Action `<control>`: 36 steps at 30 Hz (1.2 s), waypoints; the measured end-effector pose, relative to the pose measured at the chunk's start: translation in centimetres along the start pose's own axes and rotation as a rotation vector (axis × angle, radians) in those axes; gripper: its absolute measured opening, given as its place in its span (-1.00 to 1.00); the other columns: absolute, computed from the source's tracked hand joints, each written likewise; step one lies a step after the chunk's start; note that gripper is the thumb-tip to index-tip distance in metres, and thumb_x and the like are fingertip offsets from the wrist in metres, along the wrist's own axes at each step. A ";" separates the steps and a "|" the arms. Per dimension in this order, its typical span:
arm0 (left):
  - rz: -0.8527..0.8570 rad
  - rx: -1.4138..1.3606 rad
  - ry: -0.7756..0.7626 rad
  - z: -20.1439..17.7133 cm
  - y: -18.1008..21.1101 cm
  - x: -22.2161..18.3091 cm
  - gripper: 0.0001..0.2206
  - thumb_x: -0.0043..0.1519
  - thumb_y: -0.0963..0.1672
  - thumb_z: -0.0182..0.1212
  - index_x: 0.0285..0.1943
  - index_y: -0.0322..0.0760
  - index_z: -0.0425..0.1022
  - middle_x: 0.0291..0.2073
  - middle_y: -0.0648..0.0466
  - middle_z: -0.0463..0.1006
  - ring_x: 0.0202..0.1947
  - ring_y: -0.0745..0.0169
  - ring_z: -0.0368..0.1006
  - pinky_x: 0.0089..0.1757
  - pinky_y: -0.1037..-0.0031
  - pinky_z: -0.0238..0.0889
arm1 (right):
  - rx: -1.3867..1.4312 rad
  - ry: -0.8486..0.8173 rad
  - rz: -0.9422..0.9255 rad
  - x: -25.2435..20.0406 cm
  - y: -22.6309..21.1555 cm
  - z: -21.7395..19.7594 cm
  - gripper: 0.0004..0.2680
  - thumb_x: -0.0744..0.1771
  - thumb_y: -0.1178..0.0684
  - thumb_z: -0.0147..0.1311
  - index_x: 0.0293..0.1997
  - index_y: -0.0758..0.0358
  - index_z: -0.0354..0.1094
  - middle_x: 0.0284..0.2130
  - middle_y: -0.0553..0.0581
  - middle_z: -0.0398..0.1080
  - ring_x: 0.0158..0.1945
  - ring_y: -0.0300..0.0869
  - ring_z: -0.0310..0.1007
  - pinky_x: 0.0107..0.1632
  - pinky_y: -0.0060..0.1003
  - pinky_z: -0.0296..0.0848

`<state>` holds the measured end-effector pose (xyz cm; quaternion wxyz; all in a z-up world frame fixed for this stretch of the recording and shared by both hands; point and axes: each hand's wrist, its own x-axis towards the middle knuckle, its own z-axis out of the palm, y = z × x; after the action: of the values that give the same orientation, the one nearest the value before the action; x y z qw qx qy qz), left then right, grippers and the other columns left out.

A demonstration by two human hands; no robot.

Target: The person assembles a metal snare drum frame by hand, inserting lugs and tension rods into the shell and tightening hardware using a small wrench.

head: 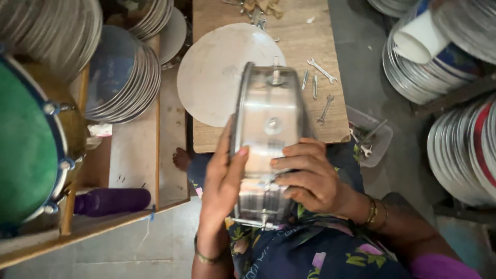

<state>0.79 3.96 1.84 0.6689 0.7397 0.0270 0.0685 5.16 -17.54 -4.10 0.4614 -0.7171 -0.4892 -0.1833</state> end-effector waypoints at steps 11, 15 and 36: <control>-0.078 -0.200 0.246 -3.5 -4.5 -5.4 -0.43 0.36 -0.18 -0.07 0.57 -0.54 0.00 0.37 -0.25 0.33 0.32 0.07 0.29 0.27 0.39 0.05 | 0.229 0.190 0.333 -3.6 6.9 5.3 -0.60 0.48 -0.27 -0.27 0.35 0.22 0.16 0.38 0.26 0.17 0.48 0.09 0.12 0.51 0.04 0.11; -0.022 -0.231 0.284 -4.3 -5.0 -6.5 -0.40 0.34 -0.19 -0.07 0.59 -0.56 -0.07 0.40 -0.26 0.27 0.35 0.02 0.25 0.31 0.35 0.01 | 0.632 0.249 0.940 -7.2 14.4 8.8 -0.49 0.44 -0.33 -0.23 0.40 0.33 0.14 0.29 0.25 0.26 0.39 -0.02 0.20 0.39 -0.11 0.18; -0.226 0.011 0.444 -3.9 -9.1 -8.8 -0.33 0.28 -0.14 0.16 0.60 -0.41 0.06 0.03 -0.32 0.53 -0.12 0.06 0.44 -0.11 0.30 0.30 | 1.040 -0.008 1.466 -1.3 20.0 12.1 -0.41 0.33 -0.47 -0.36 0.46 0.01 0.07 0.34 0.11 0.14 0.30 -0.13 0.20 0.23 -0.01 0.37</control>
<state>-8.00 7.61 -7.40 0.6460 0.7024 0.2561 0.1541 19.74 -10.02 -20.82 0.7272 -0.5502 0.0684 0.4046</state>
